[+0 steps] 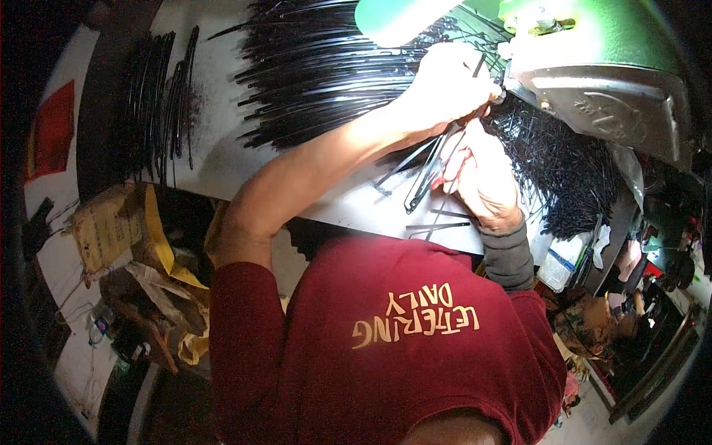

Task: The person picks up thin black strips from a pile, feeds them into a tabletop machine to attach fasteners to their ends, and places the assembled strips onto the work table.

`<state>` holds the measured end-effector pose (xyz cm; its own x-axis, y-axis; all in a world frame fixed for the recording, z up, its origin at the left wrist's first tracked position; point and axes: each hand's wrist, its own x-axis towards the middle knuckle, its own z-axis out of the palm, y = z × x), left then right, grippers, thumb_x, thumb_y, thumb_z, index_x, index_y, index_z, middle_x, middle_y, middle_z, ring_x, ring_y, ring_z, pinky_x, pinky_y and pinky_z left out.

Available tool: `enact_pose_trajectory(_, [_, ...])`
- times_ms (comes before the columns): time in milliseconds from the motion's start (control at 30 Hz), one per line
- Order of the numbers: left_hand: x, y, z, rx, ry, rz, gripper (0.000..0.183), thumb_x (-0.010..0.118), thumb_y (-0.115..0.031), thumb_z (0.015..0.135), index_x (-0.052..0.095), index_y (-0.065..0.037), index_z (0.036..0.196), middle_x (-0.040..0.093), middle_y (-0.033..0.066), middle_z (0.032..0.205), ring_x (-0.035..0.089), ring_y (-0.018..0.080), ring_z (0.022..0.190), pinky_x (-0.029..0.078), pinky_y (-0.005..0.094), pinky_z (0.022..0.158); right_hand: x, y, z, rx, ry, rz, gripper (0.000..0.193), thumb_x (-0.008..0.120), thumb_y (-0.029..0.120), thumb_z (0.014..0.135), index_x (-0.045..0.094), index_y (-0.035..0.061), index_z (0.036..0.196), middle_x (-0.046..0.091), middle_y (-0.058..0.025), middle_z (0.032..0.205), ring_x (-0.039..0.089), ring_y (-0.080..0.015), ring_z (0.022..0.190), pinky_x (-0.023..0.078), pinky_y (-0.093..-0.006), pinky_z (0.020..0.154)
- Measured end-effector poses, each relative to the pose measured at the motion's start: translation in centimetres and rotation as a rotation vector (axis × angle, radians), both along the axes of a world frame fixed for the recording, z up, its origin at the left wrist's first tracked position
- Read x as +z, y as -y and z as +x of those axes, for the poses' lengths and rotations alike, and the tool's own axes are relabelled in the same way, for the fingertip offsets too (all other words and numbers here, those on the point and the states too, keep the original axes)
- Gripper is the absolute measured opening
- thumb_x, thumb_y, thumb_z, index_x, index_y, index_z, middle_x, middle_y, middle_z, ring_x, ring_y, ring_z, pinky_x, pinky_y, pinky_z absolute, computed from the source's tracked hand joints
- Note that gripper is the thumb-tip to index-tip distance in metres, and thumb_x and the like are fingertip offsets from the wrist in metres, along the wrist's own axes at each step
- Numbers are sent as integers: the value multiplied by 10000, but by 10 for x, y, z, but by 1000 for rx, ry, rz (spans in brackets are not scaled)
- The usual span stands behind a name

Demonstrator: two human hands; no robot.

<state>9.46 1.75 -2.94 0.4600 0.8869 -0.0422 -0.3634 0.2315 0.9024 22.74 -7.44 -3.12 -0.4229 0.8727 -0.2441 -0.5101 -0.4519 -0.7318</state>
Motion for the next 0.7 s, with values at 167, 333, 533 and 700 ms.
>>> enact_pose_trajectory(167, [-3,5,-1,-38,41,-7,140,651,-122,796,580,-3,819,593,56,655,543,84,519,420,203,433,-9,7,-2,-76,-131,-83,248,506,212,923,519,-29,982,615,-154,743,629,-260,652,551,-404,636])
enact_pose_trajectory(333, [3,7,3,-26,36,16,118,617,-102,812,569,3,839,600,77,663,574,115,522,466,220,453,-12,10,-7,-136,-35,-2,294,462,256,950,536,-29,959,630,-164,742,630,-234,615,542,-353,585])
enact_pose_trajectory(533, [-10,7,-6,28,466,78,100,612,-60,821,521,-31,853,584,81,685,602,140,592,508,237,519,1,0,3,-74,385,224,286,548,87,858,504,-89,1079,611,-146,760,628,-169,653,522,-262,609])
enact_pose_trajectory(700, [23,-1,-127,271,-357,44,142,610,-173,846,591,-37,884,592,33,702,526,88,563,430,217,531,19,6,42,-124,1332,527,132,596,11,815,625,-23,940,622,-55,779,573,-91,662,466,-213,583])
